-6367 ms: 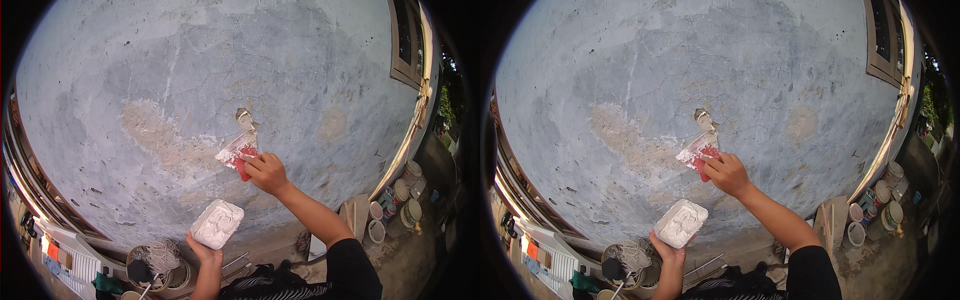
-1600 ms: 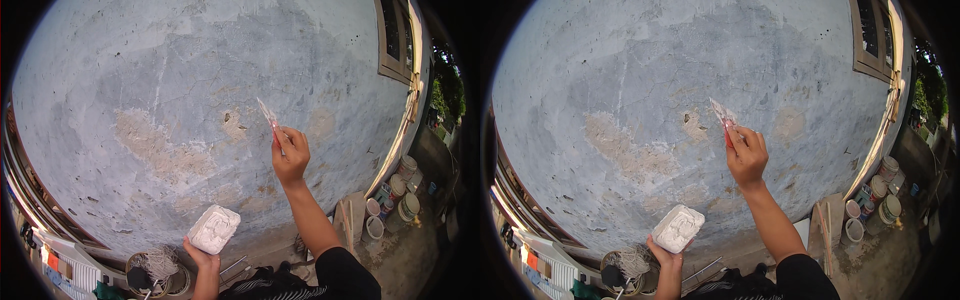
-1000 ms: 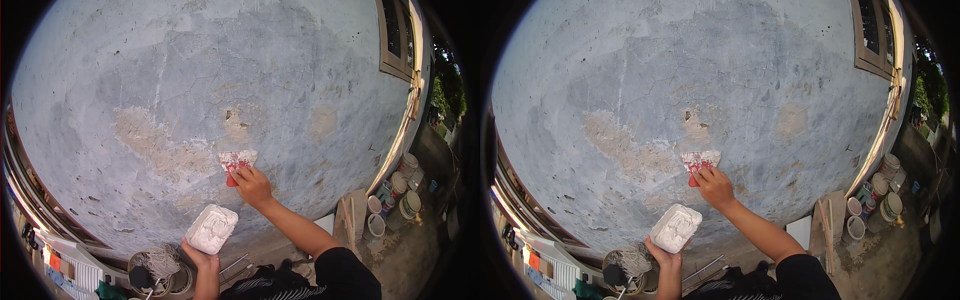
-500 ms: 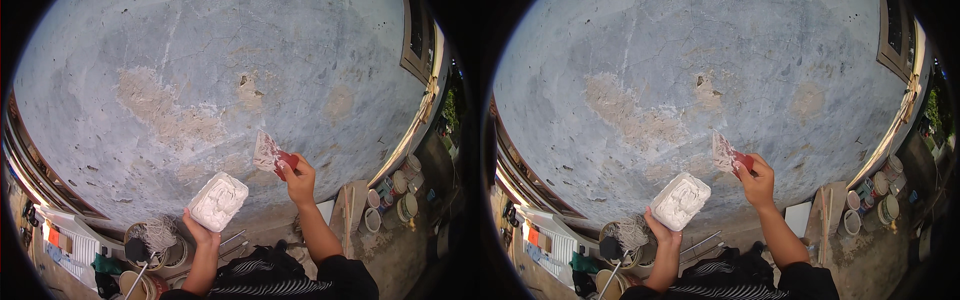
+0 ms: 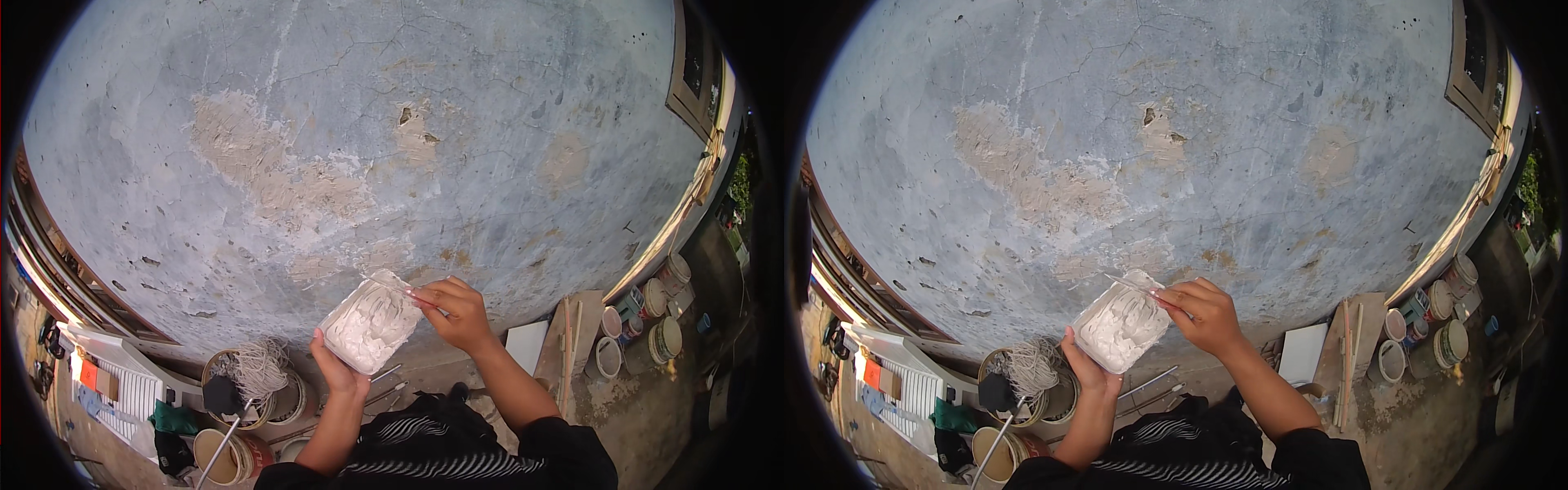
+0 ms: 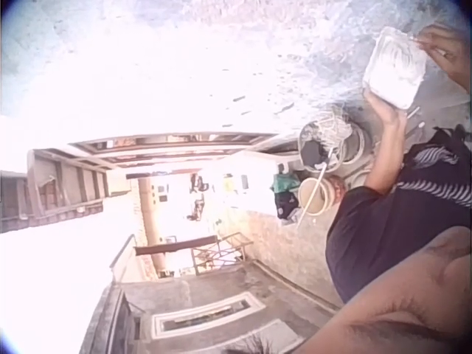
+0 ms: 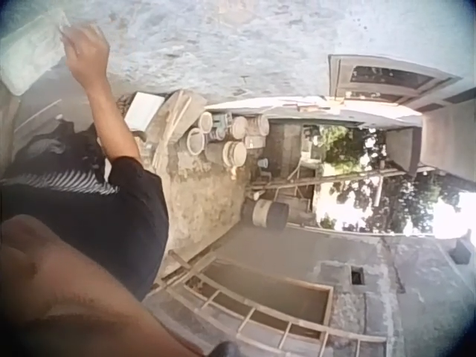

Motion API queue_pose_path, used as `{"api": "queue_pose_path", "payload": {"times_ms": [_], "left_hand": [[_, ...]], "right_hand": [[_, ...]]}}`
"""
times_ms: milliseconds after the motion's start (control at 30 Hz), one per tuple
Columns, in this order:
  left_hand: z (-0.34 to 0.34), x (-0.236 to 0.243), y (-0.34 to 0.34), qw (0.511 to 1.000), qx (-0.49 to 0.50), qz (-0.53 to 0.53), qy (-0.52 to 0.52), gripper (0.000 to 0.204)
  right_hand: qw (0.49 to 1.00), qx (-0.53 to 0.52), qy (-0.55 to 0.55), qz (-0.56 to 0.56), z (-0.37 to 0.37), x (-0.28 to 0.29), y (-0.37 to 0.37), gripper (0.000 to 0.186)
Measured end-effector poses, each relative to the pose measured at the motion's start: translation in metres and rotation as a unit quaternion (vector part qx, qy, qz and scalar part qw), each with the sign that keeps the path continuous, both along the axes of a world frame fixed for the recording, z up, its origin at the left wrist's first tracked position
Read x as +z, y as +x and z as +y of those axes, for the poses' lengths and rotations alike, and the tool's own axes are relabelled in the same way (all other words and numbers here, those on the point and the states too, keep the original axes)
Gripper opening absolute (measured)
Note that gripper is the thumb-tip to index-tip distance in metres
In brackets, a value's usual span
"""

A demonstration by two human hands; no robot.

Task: Using a putty knife and wall filler to patch holes and cracks in a wall.

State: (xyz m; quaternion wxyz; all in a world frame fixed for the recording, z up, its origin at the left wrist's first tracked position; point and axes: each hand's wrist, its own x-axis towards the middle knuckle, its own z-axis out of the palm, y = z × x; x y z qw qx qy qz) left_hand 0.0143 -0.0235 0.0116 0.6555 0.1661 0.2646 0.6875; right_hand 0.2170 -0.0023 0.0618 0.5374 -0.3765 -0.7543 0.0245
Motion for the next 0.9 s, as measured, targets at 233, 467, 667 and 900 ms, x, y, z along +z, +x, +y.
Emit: {"api": "queue_pose_path", "payload": {"times_ms": [233, 467, 667, 900], "left_hand": [[0.003, -0.005, 0.001, 1.000, 0.009, 0.003, 0.002, 0.070], [0.006, -0.012, 0.000, 1.000, 0.008, 0.010, 0.016, 0.069], [0.005, -0.006, 0.001, 1.000, 0.014, 0.000, 0.004, 0.068], [0.007, -0.009, -0.001, 1.000, 0.011, -0.003, 0.012, 0.068]], "right_hand": [[0.999, 0.018, -0.005, -0.048, -0.002, -0.020, -0.015, 0.032], [0.995, 0.088, -0.034, -0.019, -0.018, -0.024, -0.027, 0.027], [0.920, 0.120, -0.288, 0.239, -0.014, -0.033, -0.014, 0.019], [0.835, 0.133, -0.322, 0.427, 0.004, -0.038, 0.002, 0.020]]}}
